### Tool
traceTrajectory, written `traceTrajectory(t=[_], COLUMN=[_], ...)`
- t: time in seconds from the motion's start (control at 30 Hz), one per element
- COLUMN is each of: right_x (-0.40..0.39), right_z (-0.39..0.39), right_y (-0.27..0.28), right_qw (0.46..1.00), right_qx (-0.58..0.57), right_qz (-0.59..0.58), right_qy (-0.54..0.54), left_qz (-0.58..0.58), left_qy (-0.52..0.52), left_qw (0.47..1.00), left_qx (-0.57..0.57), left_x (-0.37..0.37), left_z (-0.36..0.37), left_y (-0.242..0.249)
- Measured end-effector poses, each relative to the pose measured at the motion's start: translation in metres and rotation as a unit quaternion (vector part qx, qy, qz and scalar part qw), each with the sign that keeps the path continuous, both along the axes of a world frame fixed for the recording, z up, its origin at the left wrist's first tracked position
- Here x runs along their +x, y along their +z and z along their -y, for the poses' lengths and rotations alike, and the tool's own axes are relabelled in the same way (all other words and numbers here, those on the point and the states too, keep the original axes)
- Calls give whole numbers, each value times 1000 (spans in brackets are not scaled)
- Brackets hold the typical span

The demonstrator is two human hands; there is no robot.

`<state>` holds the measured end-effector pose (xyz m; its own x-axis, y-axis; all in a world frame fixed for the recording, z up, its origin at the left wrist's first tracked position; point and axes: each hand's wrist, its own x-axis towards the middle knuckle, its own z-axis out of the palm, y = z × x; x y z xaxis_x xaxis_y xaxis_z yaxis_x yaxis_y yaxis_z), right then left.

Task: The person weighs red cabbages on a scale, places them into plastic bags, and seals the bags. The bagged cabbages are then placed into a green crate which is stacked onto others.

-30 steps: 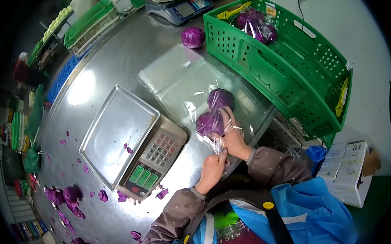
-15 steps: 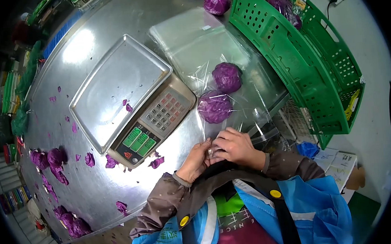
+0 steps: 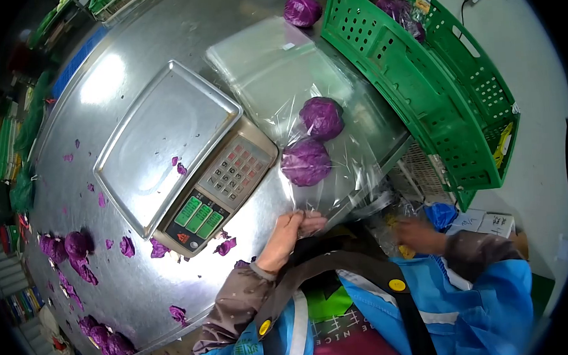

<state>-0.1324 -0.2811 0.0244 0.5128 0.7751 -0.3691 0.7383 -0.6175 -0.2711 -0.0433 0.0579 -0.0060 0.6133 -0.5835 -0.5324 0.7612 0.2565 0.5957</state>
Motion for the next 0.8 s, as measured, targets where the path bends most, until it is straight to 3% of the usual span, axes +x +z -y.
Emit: traceTrajectory(t=[0.03, 0.07, 0.1, 0.13, 0.17, 0.2, 0.23, 0.27, 0.3, 0.37, 0.4, 0.47, 0.5, 0.57, 0.63, 0.67, 0.7, 0.73, 0.77, 0.8], right_x=[-50, -75, -110, -67, -25, 4, 14, 50, 73, 113, 125, 141, 146, 153, 161, 167, 176, 188, 190, 192], right_z=[82, 114, 173, 126, 89, 61, 47, 8, -6, -29, -39, -51, -53, -55, -57, -62, -67, -71, -80, -88], right_y=[-34, -22, -44, 4, 16, 20, 8, 23, 21, 18, 17, 19, 15, -5, -13, -5, 8, 32, 56, 77], right_qw=[970, 884, 764, 881, 888, 893, 931, 928, 935, 928, 926, 951, 950, 959, 950, 919, 838, 796, 746, 689], right_qx=[-198, -388, -603, -280, -294, -305, -137, -43, 55, 174, 179, 173, 176, 207, 228, 316, 387, 461, 536, 607], right_qz=[-129, -146, -175, -94, -124, -152, 4, 59, 132, 190, 191, 249, 251, 196, 211, 105, -9, -39, -32, -26], right_qy=[-65, -215, -146, -370, -332, -293, -338, -366, -325, -271, -272, -55, -52, 7, -21, -210, -385, -389, -394, -395], left_qz=[22, 68, 106, 128, 149, 170, 192, 265, 336, 534, 552, 628, 657, 656, 625, 627, 623, 611, 573, 590], left_qy=[-74, -131, -173, -191, -212, -132, -48, 52, 97, 82, 50, 47, 39, 54, 40, 33, 26, 112, 136, 174], left_qw=[997, 989, 979, 973, 966, 975, 976, 923, 852, 691, 690, 643, 622, 631, 659, 653, 657, 691, 739, 728], left_qx=[22, 3, -17, -1, 16, 55, 93, 275, 389, 481, 466, 436, 423, 410, 415, 424, 424, 369, 327, 303], left_x=[4, 7, 10, 17, 23, 24, 23, 18, 15, 13, 10, 13, 16, 21, 30, 40, 53, 64, 75, 86], left_z=[-8, -19, -29, -42, -53, -57, -57, -49, -37, -12, -5, 11, 16, 21, 19, 14, 6, 3, -5, -14], left_y=[3, -10, -17, -21, -24, -30, -37, -44, -35, -19, -33, -30, -27, -22, -12, -4, 9, 27, 60, 80])
